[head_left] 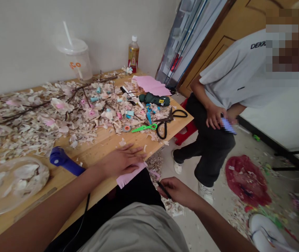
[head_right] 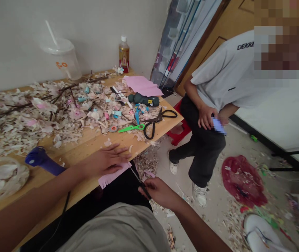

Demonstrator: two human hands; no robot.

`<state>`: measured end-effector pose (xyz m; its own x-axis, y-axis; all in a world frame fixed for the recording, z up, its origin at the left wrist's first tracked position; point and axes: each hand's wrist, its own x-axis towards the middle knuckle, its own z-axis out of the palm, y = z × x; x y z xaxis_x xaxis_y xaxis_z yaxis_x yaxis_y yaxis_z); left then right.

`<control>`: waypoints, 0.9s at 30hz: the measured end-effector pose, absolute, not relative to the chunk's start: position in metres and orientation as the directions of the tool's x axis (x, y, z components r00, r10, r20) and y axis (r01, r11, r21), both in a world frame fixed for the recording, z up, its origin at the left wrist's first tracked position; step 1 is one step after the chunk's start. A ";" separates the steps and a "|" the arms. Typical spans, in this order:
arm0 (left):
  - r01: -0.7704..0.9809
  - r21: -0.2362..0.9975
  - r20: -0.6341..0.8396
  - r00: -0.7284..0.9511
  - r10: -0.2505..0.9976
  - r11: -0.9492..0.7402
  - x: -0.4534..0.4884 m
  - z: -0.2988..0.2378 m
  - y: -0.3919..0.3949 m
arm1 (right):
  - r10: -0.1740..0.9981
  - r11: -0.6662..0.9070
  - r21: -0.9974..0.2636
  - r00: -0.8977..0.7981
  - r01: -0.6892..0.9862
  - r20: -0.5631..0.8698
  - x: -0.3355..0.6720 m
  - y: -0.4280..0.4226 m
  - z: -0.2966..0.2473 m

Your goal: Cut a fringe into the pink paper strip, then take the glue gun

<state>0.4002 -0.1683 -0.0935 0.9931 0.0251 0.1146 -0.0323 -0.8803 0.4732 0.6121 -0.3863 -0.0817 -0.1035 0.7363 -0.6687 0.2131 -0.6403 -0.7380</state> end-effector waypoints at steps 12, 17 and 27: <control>-0.012 0.486 0.094 0.995 0.039 -0.874 0.400 -0.090 -0.170 | 0.735 -0.632 -0.727 -0.090 0.268 -0.672 0.610 -0.394 -0.090; 0.019 0.471 0.060 0.997 0.053 -0.882 0.400 -0.087 -0.170 | 0.766 -0.597 -0.736 -0.044 0.320 -0.641 0.615 -0.410 -0.097; 0.584 0.325 -0.077 0.800 0.594 -0.744 0.400 -0.058 -0.222 | 0.942 -0.329 -0.691 0.271 0.643 -0.196 0.633 -0.377 -0.059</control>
<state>0.3998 -0.2221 -0.0578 0.8004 0.5944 -0.0770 0.5837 -0.7438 0.3255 0.6332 -0.3772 -0.0590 0.2712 0.9424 -0.1959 0.6435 -0.3289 -0.6912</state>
